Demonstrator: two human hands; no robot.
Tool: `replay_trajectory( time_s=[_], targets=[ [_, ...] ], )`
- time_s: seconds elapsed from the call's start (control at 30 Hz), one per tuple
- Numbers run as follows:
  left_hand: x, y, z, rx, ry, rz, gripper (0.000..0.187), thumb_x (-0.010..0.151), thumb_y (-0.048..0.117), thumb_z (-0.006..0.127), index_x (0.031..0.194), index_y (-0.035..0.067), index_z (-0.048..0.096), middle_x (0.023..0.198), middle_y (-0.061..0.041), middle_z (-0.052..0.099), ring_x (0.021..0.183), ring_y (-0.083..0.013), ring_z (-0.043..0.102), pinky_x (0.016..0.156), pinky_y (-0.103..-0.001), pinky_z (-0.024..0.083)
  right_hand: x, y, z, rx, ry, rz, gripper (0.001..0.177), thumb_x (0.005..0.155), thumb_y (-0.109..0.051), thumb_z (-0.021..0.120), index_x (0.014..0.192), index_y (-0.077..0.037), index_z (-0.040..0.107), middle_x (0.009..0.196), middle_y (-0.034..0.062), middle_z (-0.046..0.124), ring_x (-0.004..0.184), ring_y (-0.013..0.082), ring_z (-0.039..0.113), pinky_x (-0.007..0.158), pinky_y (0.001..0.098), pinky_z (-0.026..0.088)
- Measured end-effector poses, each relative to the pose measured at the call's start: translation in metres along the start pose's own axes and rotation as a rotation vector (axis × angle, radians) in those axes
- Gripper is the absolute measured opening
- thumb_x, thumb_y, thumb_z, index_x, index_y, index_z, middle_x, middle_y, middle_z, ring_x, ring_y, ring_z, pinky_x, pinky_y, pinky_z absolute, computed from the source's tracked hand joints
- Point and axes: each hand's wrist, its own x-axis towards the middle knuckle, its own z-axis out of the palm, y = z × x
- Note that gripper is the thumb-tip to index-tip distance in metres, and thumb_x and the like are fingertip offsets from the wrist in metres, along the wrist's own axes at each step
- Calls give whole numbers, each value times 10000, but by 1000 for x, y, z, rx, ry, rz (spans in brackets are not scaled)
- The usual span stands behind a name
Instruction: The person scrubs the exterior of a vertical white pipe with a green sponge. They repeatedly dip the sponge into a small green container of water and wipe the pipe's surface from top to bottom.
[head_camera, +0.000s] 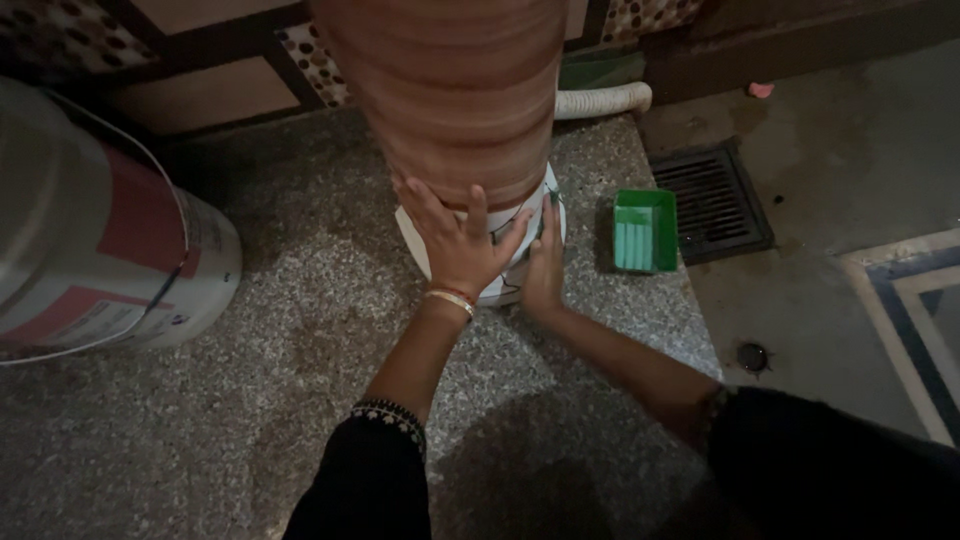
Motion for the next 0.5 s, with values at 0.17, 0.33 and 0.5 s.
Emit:
replay_trajectory(
  time_s=[0.17,0.33,0.5],
  targets=[
    [-8,-3,2,-7,-25,24,1265,884,704,806,1651,461,-170,1664,-182,-330,1547,-537,-161,1227,-811,132,57,70,-4,174,-135,112,810,1060,-610,285,1600,-7,284,1631,189,369,1512,315,371,1257,404,276],
    [-15,-9,2,7,-78,65,1257,892,713,820,1662,473,-143,1668,-165,-355,1540,-537,-186,1226,-820,125,125,175,10,760,-378,602,701,1061,-530,243,1496,-22,454,1502,164,544,1360,275,536,1167,381,388],
    [-21,-4,1,-2,-83,58,1201,918,666,819,1677,463,-89,1668,-170,-351,1533,-558,-149,1228,-812,132,128,201,22,756,-331,498,586,1094,-422,363,1410,26,571,1379,176,637,1239,286,615,1088,411,470]
  ],
)
